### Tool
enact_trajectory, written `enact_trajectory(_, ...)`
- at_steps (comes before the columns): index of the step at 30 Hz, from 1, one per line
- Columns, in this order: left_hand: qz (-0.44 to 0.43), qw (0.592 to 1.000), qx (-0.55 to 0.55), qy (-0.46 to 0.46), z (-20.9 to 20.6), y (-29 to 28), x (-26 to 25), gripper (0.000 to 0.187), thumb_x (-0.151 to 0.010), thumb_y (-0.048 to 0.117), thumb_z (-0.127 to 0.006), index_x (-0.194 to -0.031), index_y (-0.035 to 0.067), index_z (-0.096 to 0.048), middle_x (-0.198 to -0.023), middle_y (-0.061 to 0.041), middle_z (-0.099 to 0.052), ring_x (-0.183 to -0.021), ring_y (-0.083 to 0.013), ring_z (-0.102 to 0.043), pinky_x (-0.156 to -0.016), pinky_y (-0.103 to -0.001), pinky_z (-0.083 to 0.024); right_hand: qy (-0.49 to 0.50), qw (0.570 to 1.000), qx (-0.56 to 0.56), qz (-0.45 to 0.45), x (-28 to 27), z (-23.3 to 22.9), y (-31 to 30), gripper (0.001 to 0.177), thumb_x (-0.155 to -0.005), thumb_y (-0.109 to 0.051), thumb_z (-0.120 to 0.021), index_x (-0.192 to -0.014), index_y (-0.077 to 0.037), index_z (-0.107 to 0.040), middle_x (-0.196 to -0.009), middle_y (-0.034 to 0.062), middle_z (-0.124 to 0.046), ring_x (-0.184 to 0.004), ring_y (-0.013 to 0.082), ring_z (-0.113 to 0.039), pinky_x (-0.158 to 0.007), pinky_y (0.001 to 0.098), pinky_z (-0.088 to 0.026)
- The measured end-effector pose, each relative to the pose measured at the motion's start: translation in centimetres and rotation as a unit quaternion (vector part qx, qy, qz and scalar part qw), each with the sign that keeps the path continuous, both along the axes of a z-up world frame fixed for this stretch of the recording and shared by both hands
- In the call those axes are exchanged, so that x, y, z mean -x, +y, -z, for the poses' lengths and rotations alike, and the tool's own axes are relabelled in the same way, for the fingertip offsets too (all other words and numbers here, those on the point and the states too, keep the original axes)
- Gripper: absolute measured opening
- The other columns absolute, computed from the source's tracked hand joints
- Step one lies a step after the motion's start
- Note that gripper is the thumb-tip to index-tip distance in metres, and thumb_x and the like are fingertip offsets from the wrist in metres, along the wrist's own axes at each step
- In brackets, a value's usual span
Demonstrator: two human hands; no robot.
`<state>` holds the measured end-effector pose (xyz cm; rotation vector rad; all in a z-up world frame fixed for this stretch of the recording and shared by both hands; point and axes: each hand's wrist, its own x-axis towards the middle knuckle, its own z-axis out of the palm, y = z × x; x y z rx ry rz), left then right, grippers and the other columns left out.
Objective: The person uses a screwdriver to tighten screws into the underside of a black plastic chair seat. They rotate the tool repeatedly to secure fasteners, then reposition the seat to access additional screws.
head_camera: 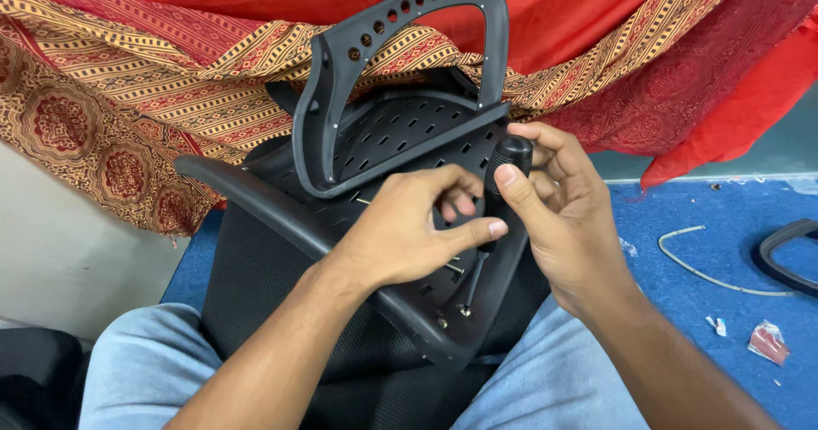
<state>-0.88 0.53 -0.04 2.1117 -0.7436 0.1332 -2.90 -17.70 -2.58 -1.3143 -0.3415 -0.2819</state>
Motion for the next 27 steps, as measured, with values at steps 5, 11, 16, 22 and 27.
enact_trajectory(5, -0.317, 0.92, -0.046, -0.224, 1.3, 3.2, 3.1, 0.042, -0.087, 0.026, -0.085, -0.123, 0.011, -0.07, -0.108, -0.009, -0.068, -0.107, -0.0278, -0.061, -0.098, -0.038, -0.047, -0.011, 1.0, 0.001, 0.005, 0.0, 0.4, -0.1, 0.041, -0.102, -0.008, -0.067, -0.141, -0.005, -0.054, -0.117, 0.0, -0.062, -0.1, 0.0041, -0.059, -0.094, 0.0221, -0.048)
enact_trajectory(11, -0.581, 0.813, 0.043, -0.011, 3.1, 6.3, 2.9, 0.127, -0.072, 0.043, -0.104, -0.156, 0.004, -0.016, -0.147, -0.031, -0.035, -0.131, -0.0496, -0.038, -0.105, -0.051, -0.036, -0.02, 1.0, 0.01, 0.006, 0.0, 0.4, 0.0, 0.042, -0.102, -0.009, -0.067, -0.143, -0.005, -0.055, -0.117, 0.0001, -0.062, -0.1, 0.0045, -0.059, -0.094, 0.0222, -0.049)
enact_trajectory(16, -0.429, 0.779, 0.385, 0.245, 2.6, 4.9, 2.5, 0.126, -0.074, 0.006, -0.079, -0.157, 0.023, 0.014, -0.139, -0.018, -0.053, -0.118, -0.0287, -0.065, -0.102, -0.045, -0.052, -0.023, 1.0, 0.011, 0.007, -0.1, 0.5, -0.1, 0.042, -0.102, -0.009, -0.067, -0.143, -0.005, -0.055, -0.117, 0.0002, -0.062, -0.101, 0.0047, -0.059, -0.094, 0.0224, -0.049)
enact_trajectory(22, -0.374, 0.76, 0.458, 0.27, 1.1, 4.2, 2.7, 0.114, -0.075, -0.013, -0.059, -0.155, 0.034, 0.008, -0.139, -0.021, -0.048, -0.113, -0.0325, -0.065, -0.092, -0.051, -0.059, -0.023, 0.999, 0.02, 0.011, -0.1, 0.4, 0.2, 0.042, -0.103, -0.008, -0.066, -0.143, -0.004, -0.055, -0.118, 0.0003, -0.062, -0.1, 0.0041, -0.058, -0.096, 0.0222, -0.048)
enact_trajectory(27, -0.381, 0.759, 0.445, 0.283, 1.7, 5.0, 2.6, 0.119, -0.077, -0.016, -0.06, -0.153, 0.036, 0.017, -0.138, -0.019, -0.045, -0.117, -0.0311, -0.063, -0.096, -0.048, -0.057, -0.016, 1.0, 0.001, -0.01, 0.2, 0.3, 0.4, 0.042, -0.102, -0.008, -0.066, -0.143, -0.004, -0.055, -0.12, 0.0006, -0.062, -0.101, 0.0035, -0.059, -0.094, 0.0217, -0.048)
